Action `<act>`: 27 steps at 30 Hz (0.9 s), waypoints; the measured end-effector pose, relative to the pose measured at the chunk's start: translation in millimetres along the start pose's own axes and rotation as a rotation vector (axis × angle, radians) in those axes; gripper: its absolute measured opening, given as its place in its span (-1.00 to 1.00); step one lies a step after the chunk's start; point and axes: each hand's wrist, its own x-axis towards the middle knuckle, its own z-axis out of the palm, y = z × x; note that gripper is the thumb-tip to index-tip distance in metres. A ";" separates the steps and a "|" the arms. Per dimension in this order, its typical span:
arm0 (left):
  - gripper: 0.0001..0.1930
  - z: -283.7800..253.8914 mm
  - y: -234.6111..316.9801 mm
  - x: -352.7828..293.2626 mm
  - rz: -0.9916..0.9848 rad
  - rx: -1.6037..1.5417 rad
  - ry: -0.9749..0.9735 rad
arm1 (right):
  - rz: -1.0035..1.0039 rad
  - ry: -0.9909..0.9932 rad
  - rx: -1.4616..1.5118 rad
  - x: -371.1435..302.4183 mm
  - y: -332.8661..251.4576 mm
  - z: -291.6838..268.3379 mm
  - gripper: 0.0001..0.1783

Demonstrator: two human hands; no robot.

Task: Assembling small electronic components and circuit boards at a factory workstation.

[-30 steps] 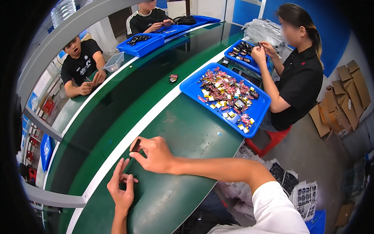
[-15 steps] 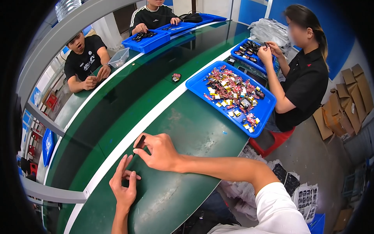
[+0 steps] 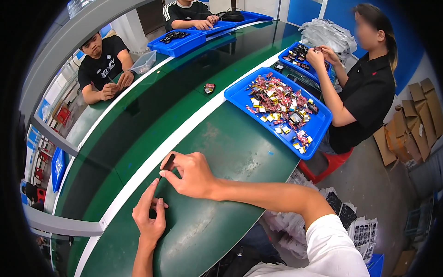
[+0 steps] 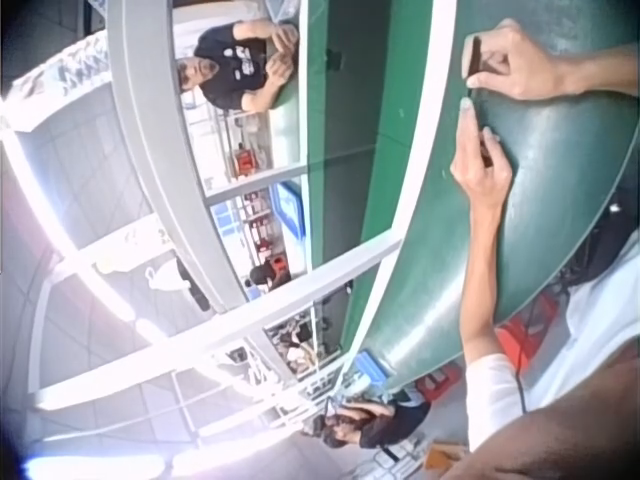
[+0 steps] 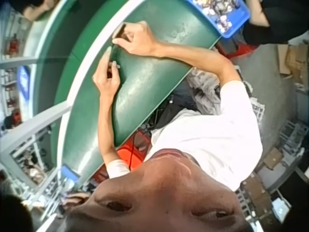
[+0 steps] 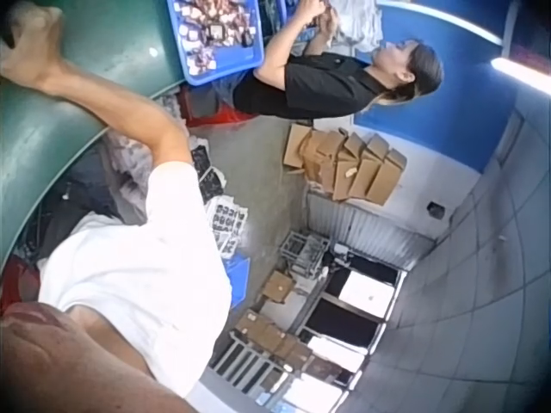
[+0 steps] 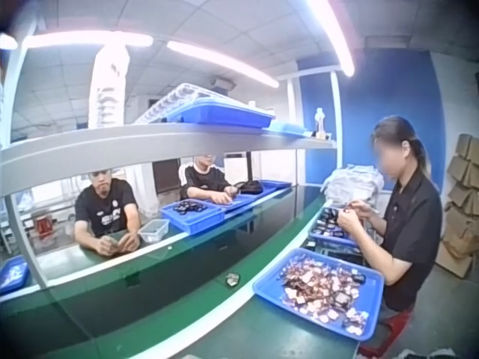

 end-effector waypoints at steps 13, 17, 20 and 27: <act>-0.46 0.6 1.8 -0.1 -0.020 0.002 0.007 | -0.002 -0.008 0.002 0.3 -0.3 0.3 -0.88; -0.46 0.2 3.3 -0.3 -0.025 0.007 0.004 | 0.004 -0.020 -0.002 -0.5 -0.8 0.1 -0.88; -0.45 0.0 2.0 -0.8 -0.019 0.011 -0.010 | 0.007 -0.020 -0.003 -0.3 -0.6 -0.2 -0.88; -0.44 -1.3 0.4 -2.3 -0.033 0.015 -0.044 | 0.010 -0.015 -0.013 -0.3 -0.5 -0.5 -0.87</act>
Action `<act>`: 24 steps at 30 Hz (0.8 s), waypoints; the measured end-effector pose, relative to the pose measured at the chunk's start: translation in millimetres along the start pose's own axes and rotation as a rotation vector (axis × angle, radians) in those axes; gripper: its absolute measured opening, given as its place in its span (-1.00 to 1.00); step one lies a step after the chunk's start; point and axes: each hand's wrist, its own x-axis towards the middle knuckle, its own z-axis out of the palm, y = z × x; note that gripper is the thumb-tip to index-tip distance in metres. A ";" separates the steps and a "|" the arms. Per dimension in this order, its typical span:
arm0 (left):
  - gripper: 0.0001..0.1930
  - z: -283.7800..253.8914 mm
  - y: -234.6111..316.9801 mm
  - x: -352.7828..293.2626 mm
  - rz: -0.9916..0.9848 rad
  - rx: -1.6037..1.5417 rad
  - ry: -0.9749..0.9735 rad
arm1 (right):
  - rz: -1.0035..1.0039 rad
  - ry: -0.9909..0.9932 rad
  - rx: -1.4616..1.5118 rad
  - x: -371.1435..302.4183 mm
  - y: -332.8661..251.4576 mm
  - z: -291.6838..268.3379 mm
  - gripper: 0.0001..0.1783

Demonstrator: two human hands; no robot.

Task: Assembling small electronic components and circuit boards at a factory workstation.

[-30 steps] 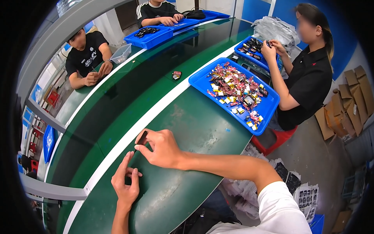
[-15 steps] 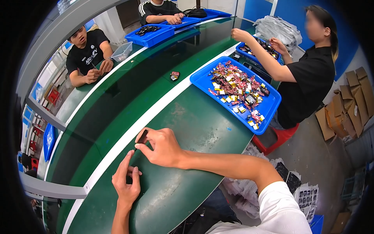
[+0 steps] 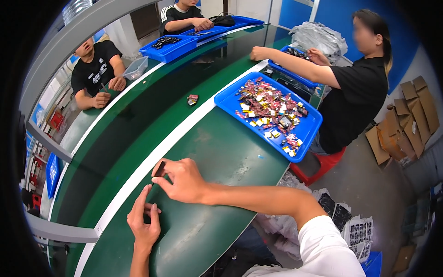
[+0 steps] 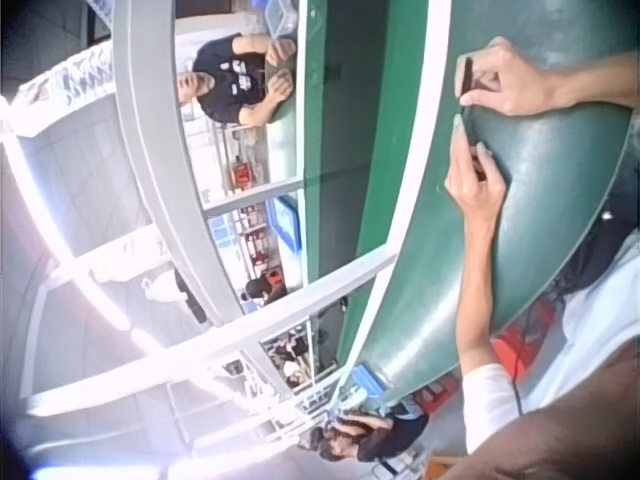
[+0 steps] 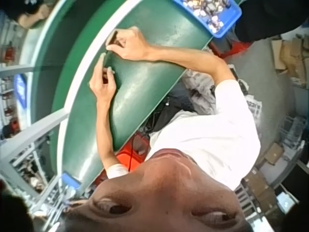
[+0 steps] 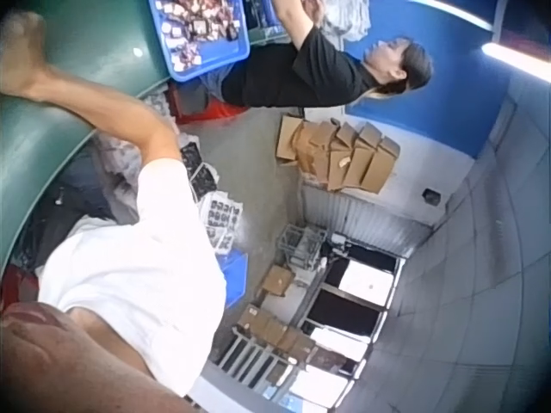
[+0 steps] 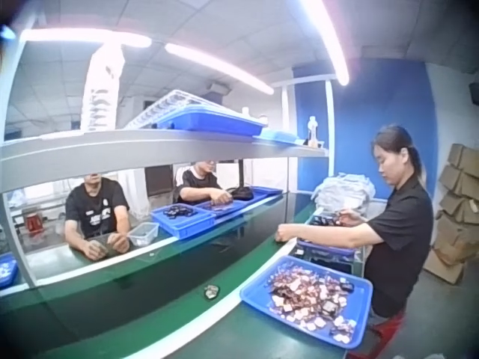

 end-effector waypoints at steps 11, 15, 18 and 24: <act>-0.43 4.0 3.2 3.4 0.021 -0.003 0.051 | -0.024 -0.002 0.027 0.2 2.7 1.0 -0.87; -0.42 4.0 2.5 2.6 0.028 -0.010 0.051 | -0.019 -0.006 0.021 -0.3 2.4 0.9 -0.88; -0.42 2.0 1.1 -0.6 -0.002 0.009 0.020 | -0.007 -0.012 0.019 -1.2 3.9 1.0 -0.88; -0.42 1.6 1.2 -0.5 0.004 0.010 0.023 | 0.005 -0.017 0.015 -1.4 3.2 1.6 -0.87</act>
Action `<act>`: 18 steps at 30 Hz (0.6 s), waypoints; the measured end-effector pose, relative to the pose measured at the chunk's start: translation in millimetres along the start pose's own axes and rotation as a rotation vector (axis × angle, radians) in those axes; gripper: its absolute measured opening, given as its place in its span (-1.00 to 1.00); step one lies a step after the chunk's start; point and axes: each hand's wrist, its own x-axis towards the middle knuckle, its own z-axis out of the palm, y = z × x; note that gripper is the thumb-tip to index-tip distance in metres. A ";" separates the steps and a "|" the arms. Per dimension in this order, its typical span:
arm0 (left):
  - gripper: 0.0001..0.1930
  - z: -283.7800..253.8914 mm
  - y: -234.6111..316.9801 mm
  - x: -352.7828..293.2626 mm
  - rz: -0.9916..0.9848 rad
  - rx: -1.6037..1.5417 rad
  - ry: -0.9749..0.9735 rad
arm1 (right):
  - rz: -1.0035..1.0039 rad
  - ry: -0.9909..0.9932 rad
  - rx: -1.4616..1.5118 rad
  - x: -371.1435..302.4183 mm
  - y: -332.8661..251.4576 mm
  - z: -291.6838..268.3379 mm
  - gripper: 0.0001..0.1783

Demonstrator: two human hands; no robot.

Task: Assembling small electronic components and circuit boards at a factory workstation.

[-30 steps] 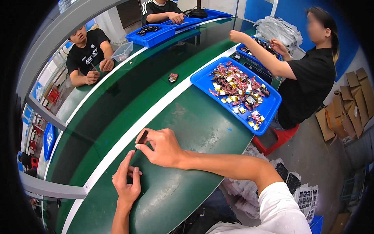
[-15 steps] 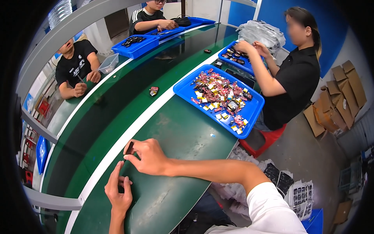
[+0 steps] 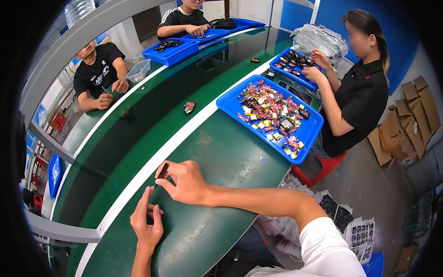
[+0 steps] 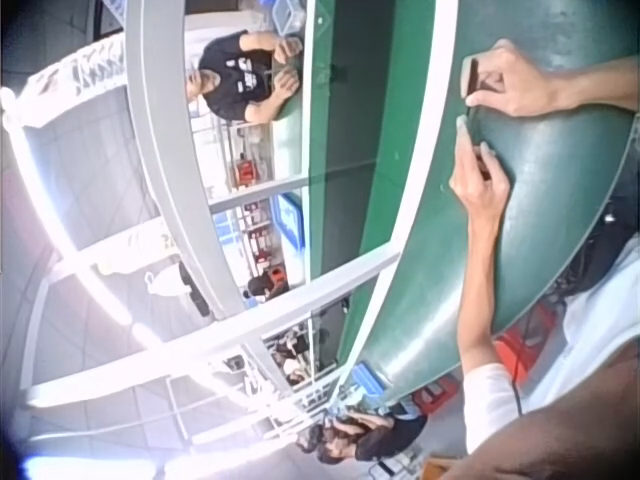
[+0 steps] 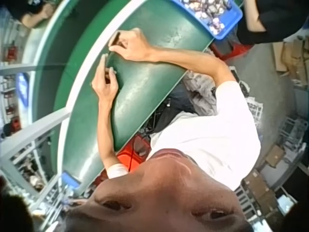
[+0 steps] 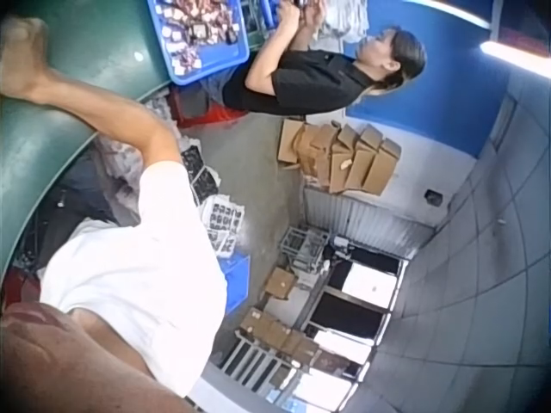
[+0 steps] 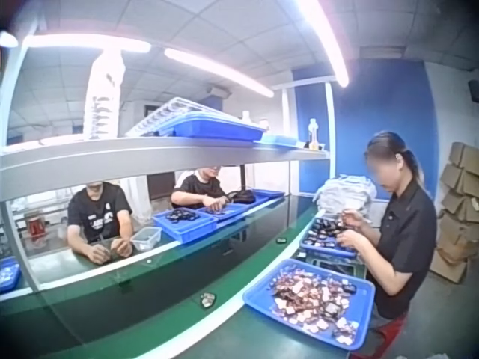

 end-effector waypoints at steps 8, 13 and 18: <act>-0.44 -2.7 0.6 0.3 -0.036 0.004 0.034 | -0.038 -0.057 -0.011 -0.6 3.5 3.7 -0.84; -0.56 -5.9 2.4 4.9 -0.306 -0.164 0.125 | -0.052 -0.081 -0.055 -5.2 8.3 6.7 -0.79; -0.66 -16.5 -27.8 19.8 -0.578 -0.437 0.269 | -0.052 -0.118 -0.043 -3.4 9.4 12.2 -0.77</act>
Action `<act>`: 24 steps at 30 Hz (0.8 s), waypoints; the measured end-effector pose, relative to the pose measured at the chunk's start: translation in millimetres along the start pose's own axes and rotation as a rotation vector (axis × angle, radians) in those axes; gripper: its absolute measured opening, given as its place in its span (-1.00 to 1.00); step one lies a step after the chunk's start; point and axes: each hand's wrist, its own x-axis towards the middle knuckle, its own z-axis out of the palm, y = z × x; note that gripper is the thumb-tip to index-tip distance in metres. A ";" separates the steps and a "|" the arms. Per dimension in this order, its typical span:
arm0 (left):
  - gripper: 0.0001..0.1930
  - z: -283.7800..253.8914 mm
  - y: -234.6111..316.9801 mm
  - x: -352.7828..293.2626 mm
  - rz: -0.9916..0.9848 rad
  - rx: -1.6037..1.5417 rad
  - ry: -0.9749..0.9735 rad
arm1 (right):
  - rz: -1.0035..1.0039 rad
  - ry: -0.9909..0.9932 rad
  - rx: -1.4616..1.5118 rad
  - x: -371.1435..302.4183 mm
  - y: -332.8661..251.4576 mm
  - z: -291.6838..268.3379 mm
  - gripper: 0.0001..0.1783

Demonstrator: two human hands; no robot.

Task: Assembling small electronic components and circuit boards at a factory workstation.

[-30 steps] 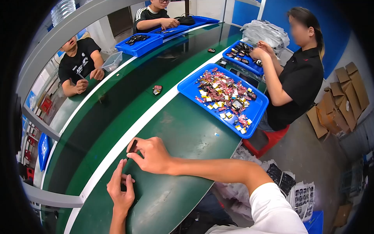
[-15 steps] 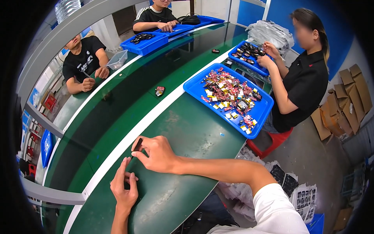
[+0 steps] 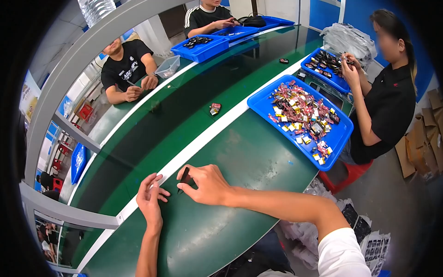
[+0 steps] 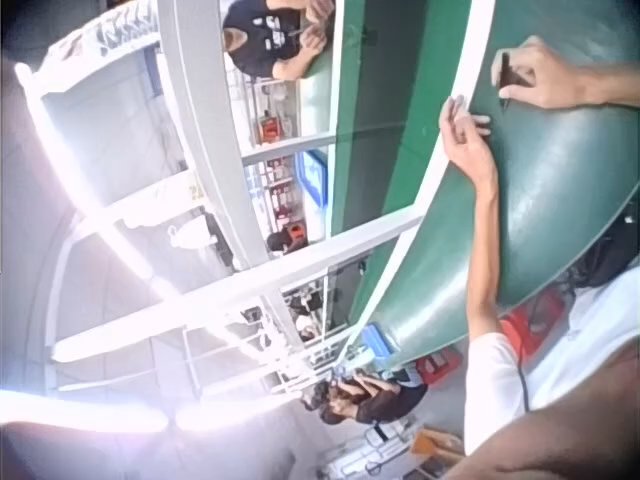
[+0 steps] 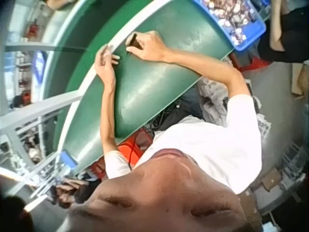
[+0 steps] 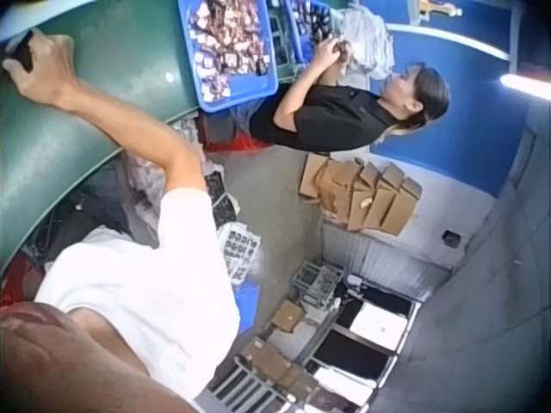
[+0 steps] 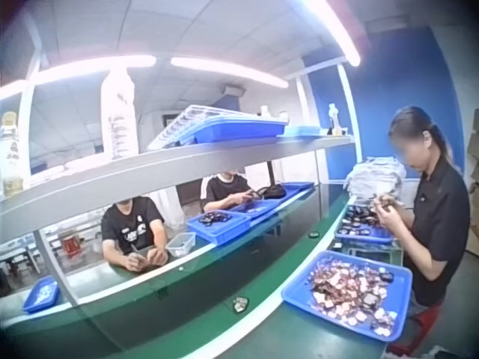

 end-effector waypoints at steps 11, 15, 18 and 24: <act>-0.78 119.2 23.7 178.1 0.433 0.576 -0.391 | 0.059 -0.029 0.044 -0.7 1.5 -2.5 -0.78; -0.81 169.4 10.7 205.3 0.738 0.745 -0.358 | 0.129 -0.094 0.047 2.5 -6.3 -4.6 -0.82; -0.81 195.7 12.8 214.6 0.764 0.886 -0.452 | 0.101 -0.082 0.068 2.5 -0.3 -5.4 -0.83; -0.79 207.0 14.3 216.7 0.593 1.060 -0.610 | 0.120 -0.105 0.058 5.3 -3.1 -9.7 -0.82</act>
